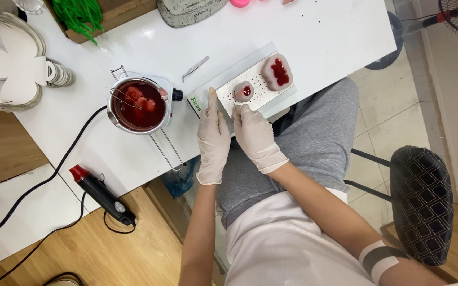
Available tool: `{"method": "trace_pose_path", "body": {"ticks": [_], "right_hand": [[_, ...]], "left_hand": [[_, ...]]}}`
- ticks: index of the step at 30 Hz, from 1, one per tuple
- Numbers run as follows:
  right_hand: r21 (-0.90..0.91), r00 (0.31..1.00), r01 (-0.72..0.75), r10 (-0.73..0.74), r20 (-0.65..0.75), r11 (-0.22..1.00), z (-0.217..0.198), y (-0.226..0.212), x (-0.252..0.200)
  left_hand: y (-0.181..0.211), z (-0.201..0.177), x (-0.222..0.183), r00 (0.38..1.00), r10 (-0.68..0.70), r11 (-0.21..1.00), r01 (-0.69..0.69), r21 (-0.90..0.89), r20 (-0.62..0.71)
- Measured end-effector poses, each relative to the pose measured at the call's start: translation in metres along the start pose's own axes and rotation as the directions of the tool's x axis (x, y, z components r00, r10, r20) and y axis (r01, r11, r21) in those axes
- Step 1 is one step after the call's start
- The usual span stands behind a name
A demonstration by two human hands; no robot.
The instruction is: The recorder prepares wax decorations for candles by scooping melted red wax from a pot and applying details to wax objects.
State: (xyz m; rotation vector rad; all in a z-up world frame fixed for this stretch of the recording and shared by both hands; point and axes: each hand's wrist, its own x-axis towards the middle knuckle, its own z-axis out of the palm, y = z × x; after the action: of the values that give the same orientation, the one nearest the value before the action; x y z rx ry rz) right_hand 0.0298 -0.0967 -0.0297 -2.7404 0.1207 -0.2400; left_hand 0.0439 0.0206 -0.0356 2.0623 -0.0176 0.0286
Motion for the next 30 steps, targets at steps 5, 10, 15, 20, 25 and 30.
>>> {"method": "trace_pose_path", "body": {"ticks": [5, 10, 15, 20, 25, 30], "right_hand": [[-0.034, 0.995, 0.029, -0.032, -0.097, 0.999, 0.014, -0.002, -0.001], [-0.139, 0.993, -0.041, 0.025, -0.113, 0.989, 0.021, -0.008, 0.001], [-0.09, 0.994, -0.061, 0.052, -0.097, 0.994, 0.024, -0.014, 0.005], [-0.033, 0.982, -0.19, 0.189, -0.026, 0.981, 0.02, -0.02, 0.008], [-0.009, 0.979, -0.203, 0.203, -0.01, 0.979, 0.018, -0.023, 0.01], [-0.021, 0.976, -0.216, 0.217, 0.017, 0.976, 0.023, -0.026, 0.011]], "left_hand": [[0.0, -0.003, 0.0, 0.998, -0.047, 0.999, 0.047, -0.005, 0.053], [-0.004, -0.003, 0.0, 0.997, -0.003, 1.0, 0.001, 0.023, 0.083], [-0.011, 0.001, -0.007, 0.99, -0.033, 0.999, 0.032, 0.014, 0.135], [-0.015, 0.01, -0.014, 0.993, 0.036, 0.989, -0.019, -0.145, 0.112], [-0.024, 0.019, -0.017, 0.989, -0.019, 0.977, 0.05, -0.205, 0.149], [-0.028, 0.023, -0.019, 0.99, -0.001, 0.974, 0.033, -0.223, 0.141]]}}
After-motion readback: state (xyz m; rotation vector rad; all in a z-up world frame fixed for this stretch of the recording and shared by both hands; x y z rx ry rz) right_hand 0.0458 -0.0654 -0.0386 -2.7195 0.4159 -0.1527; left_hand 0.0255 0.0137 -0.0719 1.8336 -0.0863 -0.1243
